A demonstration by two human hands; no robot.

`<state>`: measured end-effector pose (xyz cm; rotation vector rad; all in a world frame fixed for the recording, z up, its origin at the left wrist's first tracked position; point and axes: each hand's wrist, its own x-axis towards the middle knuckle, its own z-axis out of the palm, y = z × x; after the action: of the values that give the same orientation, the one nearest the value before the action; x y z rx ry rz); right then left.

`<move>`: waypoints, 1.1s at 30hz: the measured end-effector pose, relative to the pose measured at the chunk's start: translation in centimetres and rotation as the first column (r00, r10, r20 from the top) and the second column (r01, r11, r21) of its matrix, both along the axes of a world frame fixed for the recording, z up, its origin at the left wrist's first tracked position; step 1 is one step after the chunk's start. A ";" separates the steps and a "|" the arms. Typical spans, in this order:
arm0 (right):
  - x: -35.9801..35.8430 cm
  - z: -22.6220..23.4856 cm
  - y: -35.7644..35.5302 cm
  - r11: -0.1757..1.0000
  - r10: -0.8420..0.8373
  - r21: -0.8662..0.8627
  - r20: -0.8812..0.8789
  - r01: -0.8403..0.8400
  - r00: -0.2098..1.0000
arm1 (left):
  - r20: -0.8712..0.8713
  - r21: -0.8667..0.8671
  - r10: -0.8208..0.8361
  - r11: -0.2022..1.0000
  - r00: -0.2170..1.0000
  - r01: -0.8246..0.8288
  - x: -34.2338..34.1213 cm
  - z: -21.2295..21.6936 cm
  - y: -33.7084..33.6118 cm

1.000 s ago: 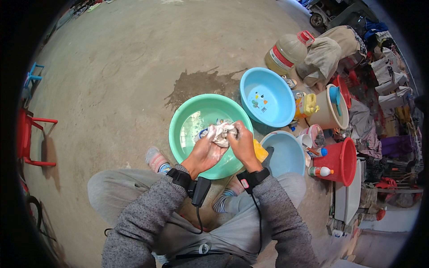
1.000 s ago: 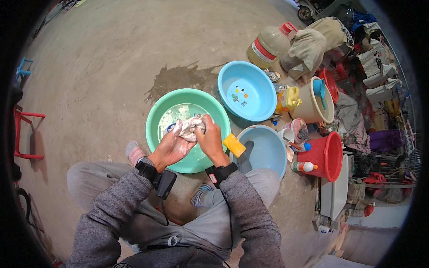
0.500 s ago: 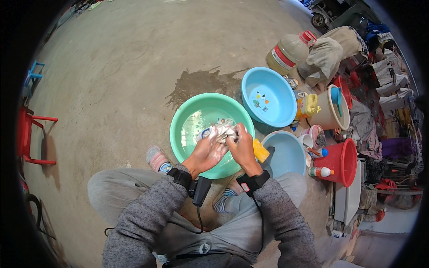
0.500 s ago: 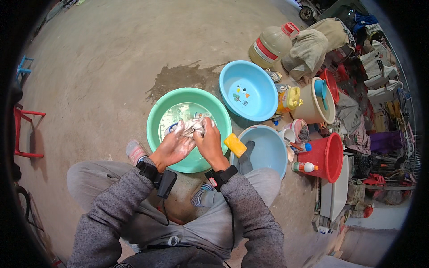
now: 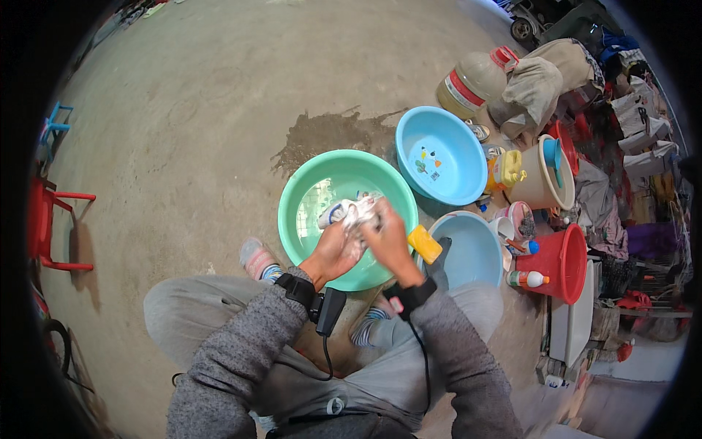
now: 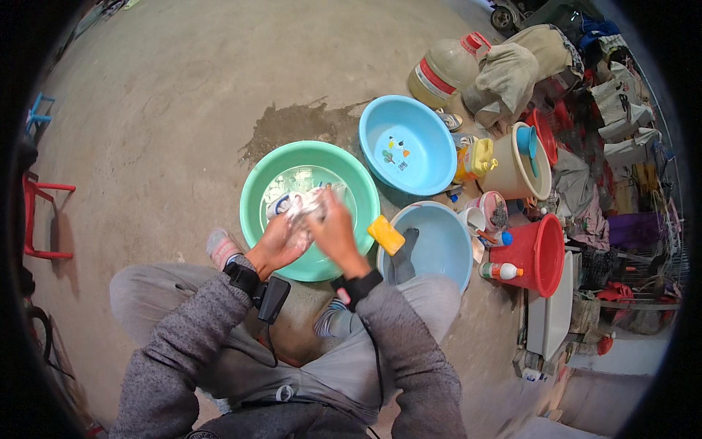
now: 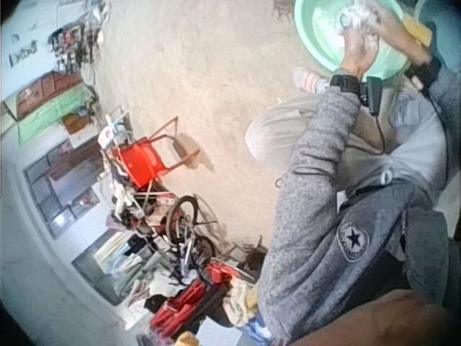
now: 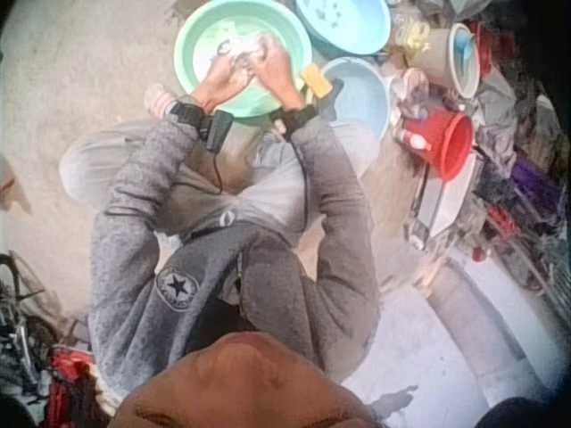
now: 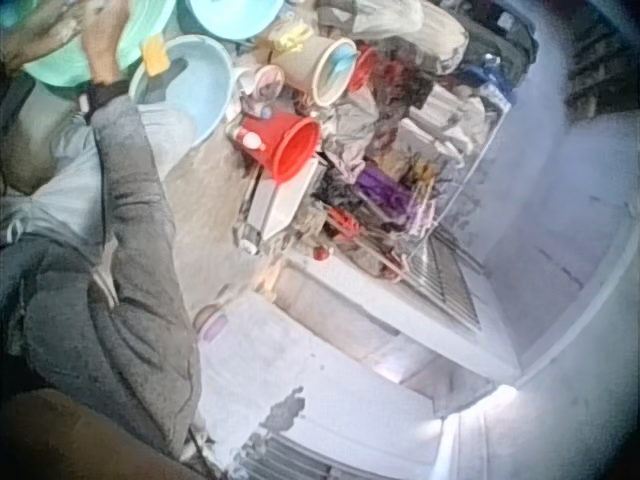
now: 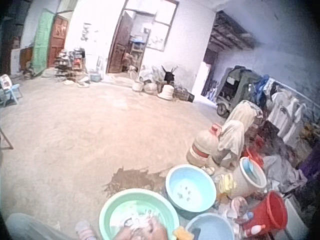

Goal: The person sits on the floor and washes a small piece of cloth in a green basin using a yellow sponge. They scrub the cloth repeatedly, rinse it in the water, and wring it out.

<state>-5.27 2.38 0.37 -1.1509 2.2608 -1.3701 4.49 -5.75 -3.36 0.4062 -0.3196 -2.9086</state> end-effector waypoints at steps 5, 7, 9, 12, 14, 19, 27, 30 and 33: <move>-0.3 -0.2 -0.1 0.996 0.084 0.017 0.017 -0.084 0.996 | -0.055 -0.005 0.004 1.000 0.998 -0.004 0.4 0.2 0.0; -0.2 -0.1 -0.1 0.992 0.094 -0.088 -0.005 -0.094 0.996 | -0.080 0.008 0.011 1.000 0.997 -0.010 0.4 0.3 0.0; -0.1 -0.2 -0.1 0.999 0.000 -0.055 0.005 0.000 1.000 | -0.065 0.028 0.026 0.999 0.998 -0.025 0.4 0.2 0.0; 0.4 -0.7 0.1 0.999 0.040 0.006 -0.010 -0.040 0.999 | -0.063 -0.004 -0.003 1.000 0.998 0.003 0.4 -0.1 -0.2; 0.5 -1.3 0.3 0.970 0.223 -0.089 -0.060 -0.227 0.973 | -0.002 -0.001 0.004 1.000 1.000 -0.004 0.4 -0.2 -0.5; -1.3 -1.5 0.3 0.999 -0.036 0.032 -0.089 0.039 0.995 | -0.037 0.100 0.027 0.995 0.999 -0.023 0.3 -0.1 -0.8; -0.6 -0.4 0.4 0.996 0.082 0.051 -0.096 -0.077 0.992 | 0.003 0.025 -0.004 1.000 1.000 0.004 0.4 0.2 -0.6; -0.7 -0.8 0.3 0.995 0.089 0.043 -0.067 -0.087 0.994 | -0.108 0.045 -0.024 0.999 0.994 0.029 0.6 0.2 -0.6; -0.8 -1.2 0.7 0.974 0.217 -0.026 -0.199 -0.227 0.956 | -0.029 -0.053 -0.006 0.999 1.000 0.004 0.7 0.2 -0.7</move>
<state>-6.05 3.06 -0.78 -1.5653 2.1509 -1.2799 5.24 -6.50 -3.12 0.3555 -0.3927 -2.9007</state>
